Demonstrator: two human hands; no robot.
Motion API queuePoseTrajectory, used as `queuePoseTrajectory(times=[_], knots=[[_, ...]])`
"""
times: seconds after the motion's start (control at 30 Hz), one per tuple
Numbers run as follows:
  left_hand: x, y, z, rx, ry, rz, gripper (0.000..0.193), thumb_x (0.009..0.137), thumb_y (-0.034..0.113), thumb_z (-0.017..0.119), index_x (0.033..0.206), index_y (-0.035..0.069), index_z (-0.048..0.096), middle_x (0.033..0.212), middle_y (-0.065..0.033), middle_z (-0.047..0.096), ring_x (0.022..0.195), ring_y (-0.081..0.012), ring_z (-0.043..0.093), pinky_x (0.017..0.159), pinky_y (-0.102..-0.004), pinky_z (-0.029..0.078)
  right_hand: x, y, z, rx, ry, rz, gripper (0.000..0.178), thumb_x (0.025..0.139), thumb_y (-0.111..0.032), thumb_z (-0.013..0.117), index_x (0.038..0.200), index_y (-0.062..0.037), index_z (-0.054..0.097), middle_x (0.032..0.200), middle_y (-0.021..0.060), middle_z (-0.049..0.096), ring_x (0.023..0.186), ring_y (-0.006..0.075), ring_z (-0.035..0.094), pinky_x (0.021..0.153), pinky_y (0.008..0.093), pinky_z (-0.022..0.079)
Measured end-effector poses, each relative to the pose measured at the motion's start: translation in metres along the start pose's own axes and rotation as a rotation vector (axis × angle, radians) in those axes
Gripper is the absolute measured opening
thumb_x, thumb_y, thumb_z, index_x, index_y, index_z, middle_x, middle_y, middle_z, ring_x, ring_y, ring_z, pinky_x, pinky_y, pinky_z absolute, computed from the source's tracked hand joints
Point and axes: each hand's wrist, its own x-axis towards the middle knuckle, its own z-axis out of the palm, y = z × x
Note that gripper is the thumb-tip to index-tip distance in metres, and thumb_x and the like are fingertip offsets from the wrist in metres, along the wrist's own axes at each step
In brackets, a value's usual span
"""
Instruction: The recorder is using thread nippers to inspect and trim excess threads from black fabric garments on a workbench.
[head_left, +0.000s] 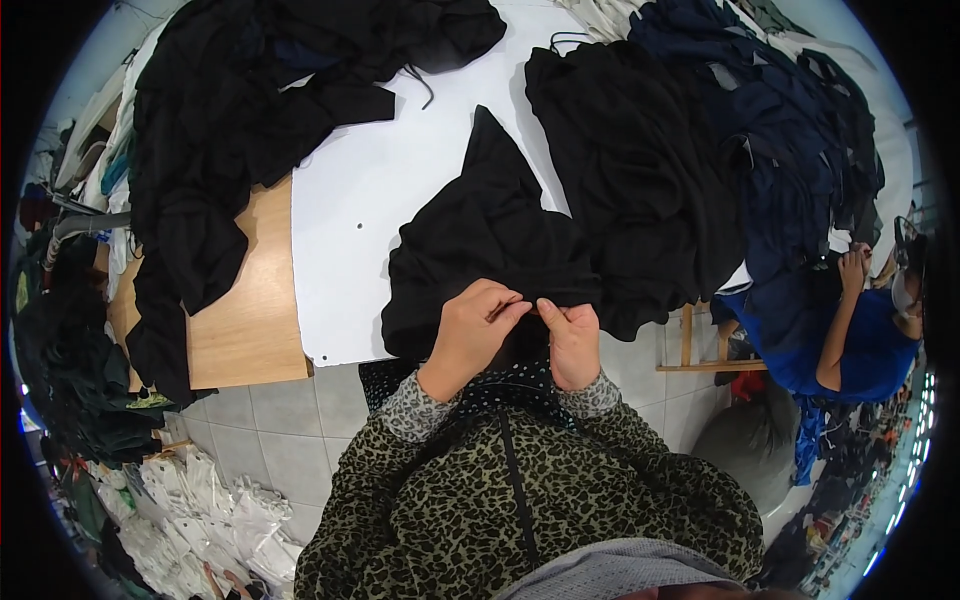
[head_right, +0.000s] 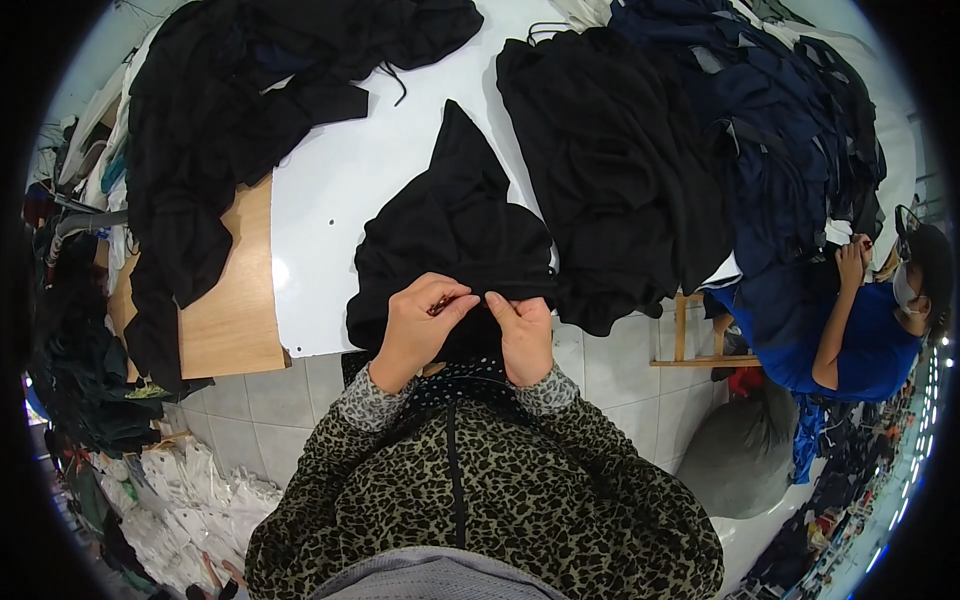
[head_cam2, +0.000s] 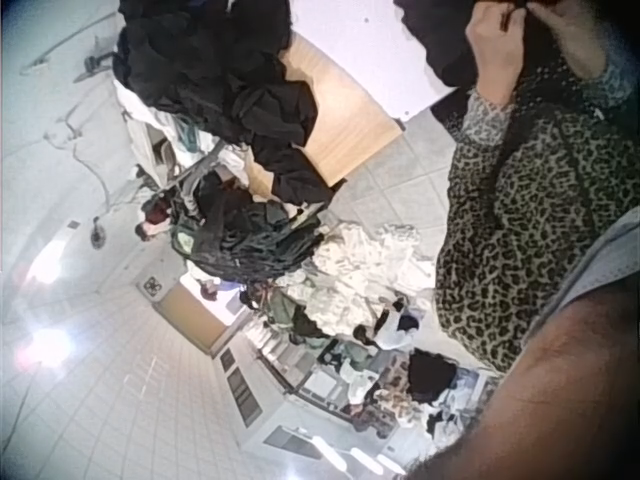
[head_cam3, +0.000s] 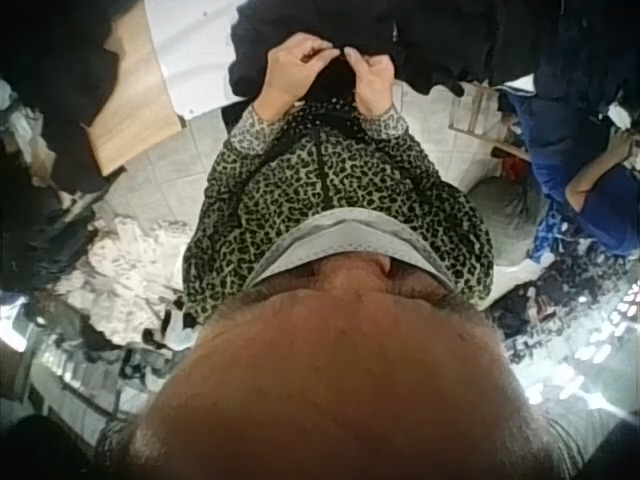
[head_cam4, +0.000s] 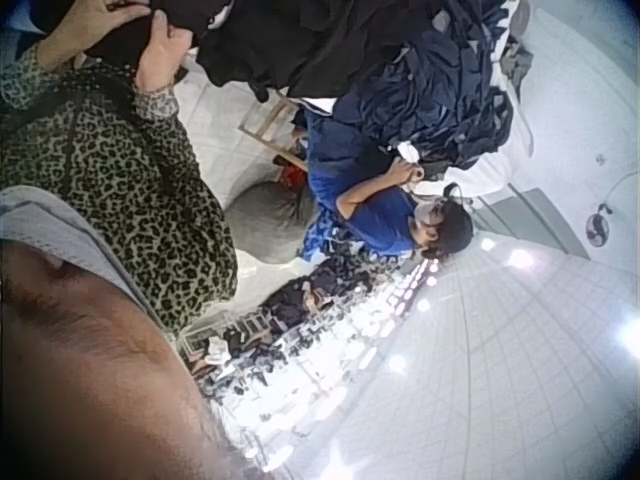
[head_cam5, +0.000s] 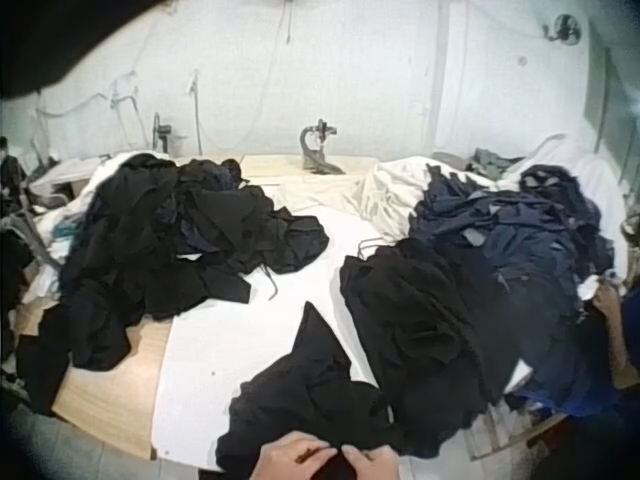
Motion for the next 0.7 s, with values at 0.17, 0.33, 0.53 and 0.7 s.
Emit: queuePoseTrajectory(times=[0.17,0.33,0.53,0.7], knots=[[0.005,-0.009,-0.003,-0.001,-0.092,-0.108,0.013,0.085,0.01,0.067,0.084,-0.003,0.064,0.075,-0.0034,0.061,0.057,-0.0073,0.055,0.053,-0.0202,0.044,-0.001,0.0,-0.002,-0.043,-0.001,-0.015,0.026,0.09,0.0,0.056,0.115,0.0026,0.053,0.111,0.0076,0.061,0.099,0.0133,0.058,0.088,0.0267,0.045],[0.007,-0.006,-0.01,-0.393,-0.164,-0.516,0.016,0.086,0.015,0.065,0.087,-0.001,0.063,0.07,-0.0006,0.056,0.054,-0.0075,0.052,0.05,-0.0235,0.041,0.001,-0.007,0.008,0.046,-0.011,-0.003,0.022,0.09,-0.002,0.056,0.112,0.0025,0.054,0.106,0.0087,0.063,0.094,0.0149,0.06,0.085,0.0287,0.047],[0.002,-0.012,-0.019,-0.168,-0.171,-0.07,0.02,0.078,0.01,0.072,0.095,0.001,0.064,0.078,0.0007,0.058,0.064,-0.0047,0.053,0.053,-0.0201,0.042,0.005,-0.01,0.0,0.1,-0.056,0.086,0.017,0.091,-0.006,0.056,0.105,0.0034,0.057,0.095,0.0086,0.066,0.086,0.017,0.064,0.082,0.0304,0.05],[-0.002,-0.019,-0.015,0.136,-0.01,0.252,0.019,0.073,0.004,0.073,0.091,0.002,0.065,0.083,-0.004,0.061,0.072,-0.0115,0.06,0.059,-0.0264,0.049,0.004,-0.019,0.011,0.054,-0.034,0.105,0.013,0.09,-0.007,0.058,0.098,0.0032,0.06,0.089,0.0078,0.067,0.081,0.0149,0.064,0.078,0.0287,0.049]])
